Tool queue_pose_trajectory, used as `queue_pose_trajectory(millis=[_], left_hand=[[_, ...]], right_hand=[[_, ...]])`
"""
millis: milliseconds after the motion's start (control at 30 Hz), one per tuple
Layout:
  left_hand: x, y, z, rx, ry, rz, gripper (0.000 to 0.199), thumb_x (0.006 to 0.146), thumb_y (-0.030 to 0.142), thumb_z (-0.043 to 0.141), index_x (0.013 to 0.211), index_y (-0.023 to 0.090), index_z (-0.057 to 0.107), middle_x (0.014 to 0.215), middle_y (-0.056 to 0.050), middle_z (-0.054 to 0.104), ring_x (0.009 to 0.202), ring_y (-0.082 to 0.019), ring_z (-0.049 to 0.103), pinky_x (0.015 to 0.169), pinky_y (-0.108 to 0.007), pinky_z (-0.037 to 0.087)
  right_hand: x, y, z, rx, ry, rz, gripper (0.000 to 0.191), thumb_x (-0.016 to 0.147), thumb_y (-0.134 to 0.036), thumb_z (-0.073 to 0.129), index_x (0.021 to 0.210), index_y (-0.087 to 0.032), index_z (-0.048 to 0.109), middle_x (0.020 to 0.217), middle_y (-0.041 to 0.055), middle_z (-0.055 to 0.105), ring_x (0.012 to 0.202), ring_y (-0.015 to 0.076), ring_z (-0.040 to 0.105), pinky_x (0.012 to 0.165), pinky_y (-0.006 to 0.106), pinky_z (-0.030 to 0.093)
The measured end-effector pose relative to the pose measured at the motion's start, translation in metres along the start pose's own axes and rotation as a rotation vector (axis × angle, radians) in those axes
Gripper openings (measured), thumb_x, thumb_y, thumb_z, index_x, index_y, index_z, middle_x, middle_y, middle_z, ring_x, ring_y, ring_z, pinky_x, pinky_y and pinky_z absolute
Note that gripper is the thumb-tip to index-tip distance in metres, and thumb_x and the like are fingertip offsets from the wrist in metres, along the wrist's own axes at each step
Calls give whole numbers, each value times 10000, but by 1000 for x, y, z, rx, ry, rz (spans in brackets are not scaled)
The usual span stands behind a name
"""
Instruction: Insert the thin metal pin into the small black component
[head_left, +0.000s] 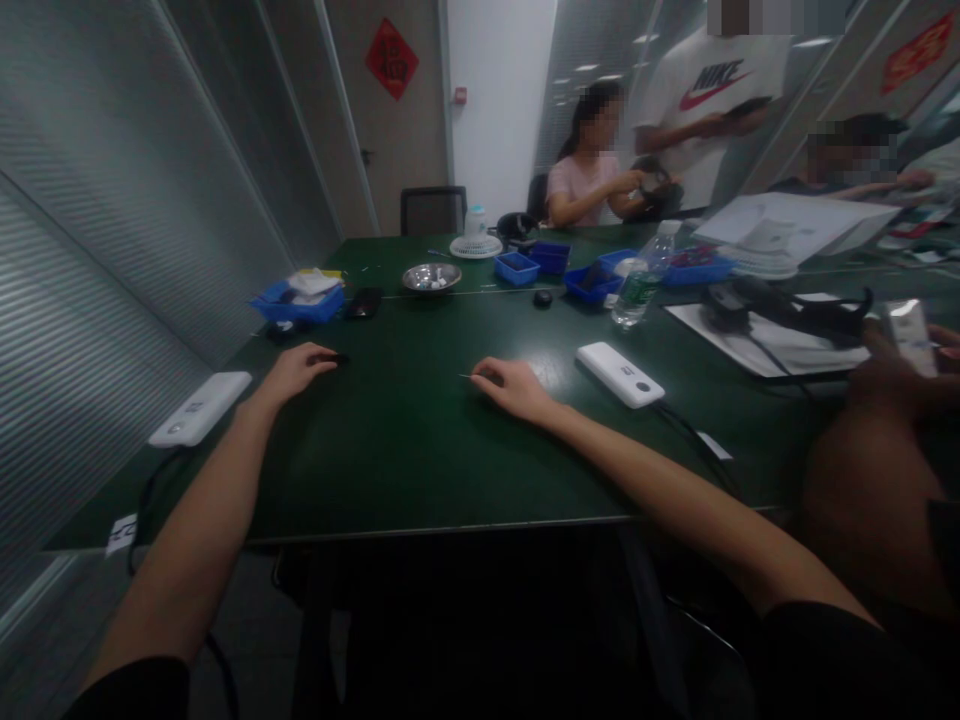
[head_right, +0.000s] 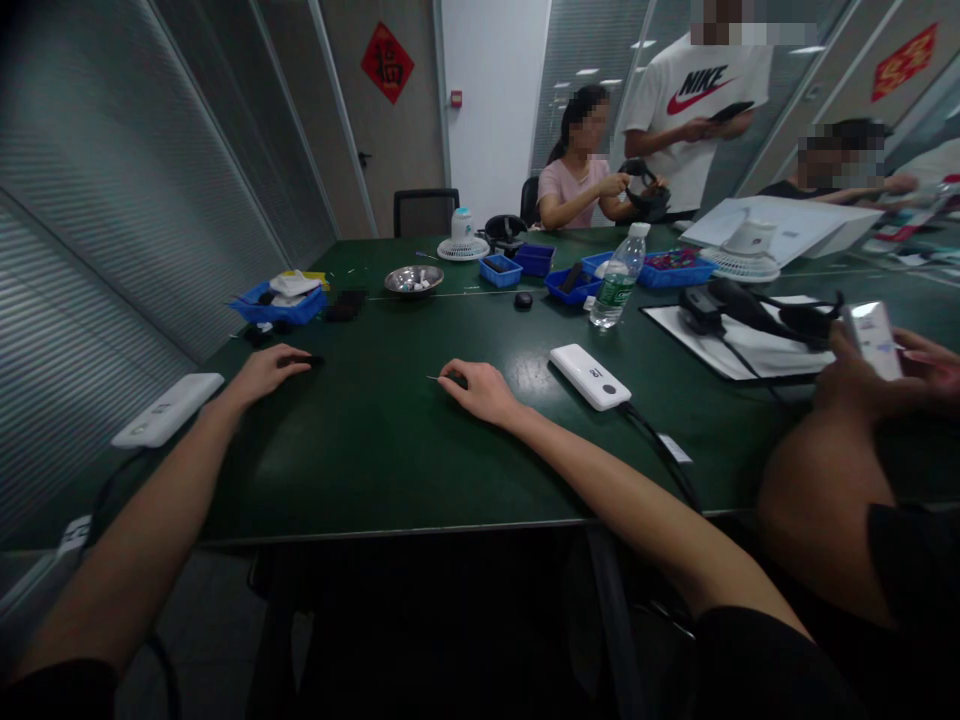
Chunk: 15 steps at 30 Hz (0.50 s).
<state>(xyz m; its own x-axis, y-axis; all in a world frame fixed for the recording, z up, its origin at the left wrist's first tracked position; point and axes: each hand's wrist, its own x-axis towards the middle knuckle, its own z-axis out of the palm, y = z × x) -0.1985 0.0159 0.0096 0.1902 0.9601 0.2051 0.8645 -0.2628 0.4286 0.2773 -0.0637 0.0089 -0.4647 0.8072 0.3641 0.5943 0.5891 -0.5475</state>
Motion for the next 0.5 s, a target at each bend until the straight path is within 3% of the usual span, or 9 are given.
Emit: queue_pose_trajectory(millis=[167,233,367,500], left_hand=[[-12,-30,-27,156,9,-174,464,839,524,800,1105,146,755,1025,-31,719,956,-211,604,799,-252,423],[-16,-32,-34,223,1,-279,456,854,497,802,1134,142,743,981,-11,705,910,-185,586,744,-226,388],[-19,-28,-44,268,-61,-515,519,813,604,798,1035,137,754,829,-3,690,788,-185,581,659,-236,363],[-18,-25,-48,221,-111,-582,364,792,445,868,898,117,754,635,31,654,669,-165,573,626,-237,369]], right_hand=[[0,0,0,-4,7,-3,252,1036,-409,570,1122,-216,707,952,40,740,781,168,649,702,284,442],[1,1,0,-3,7,-2,249,1036,-404,570,1116,-212,707,948,40,741,773,165,645,696,281,438],[1,3,2,-11,11,-8,249,1033,-408,571,1112,-214,705,956,41,743,775,164,646,701,278,441],[1,5,4,-28,16,-1,256,1032,-426,569,1123,-229,705,951,35,744,780,168,651,704,279,445]])
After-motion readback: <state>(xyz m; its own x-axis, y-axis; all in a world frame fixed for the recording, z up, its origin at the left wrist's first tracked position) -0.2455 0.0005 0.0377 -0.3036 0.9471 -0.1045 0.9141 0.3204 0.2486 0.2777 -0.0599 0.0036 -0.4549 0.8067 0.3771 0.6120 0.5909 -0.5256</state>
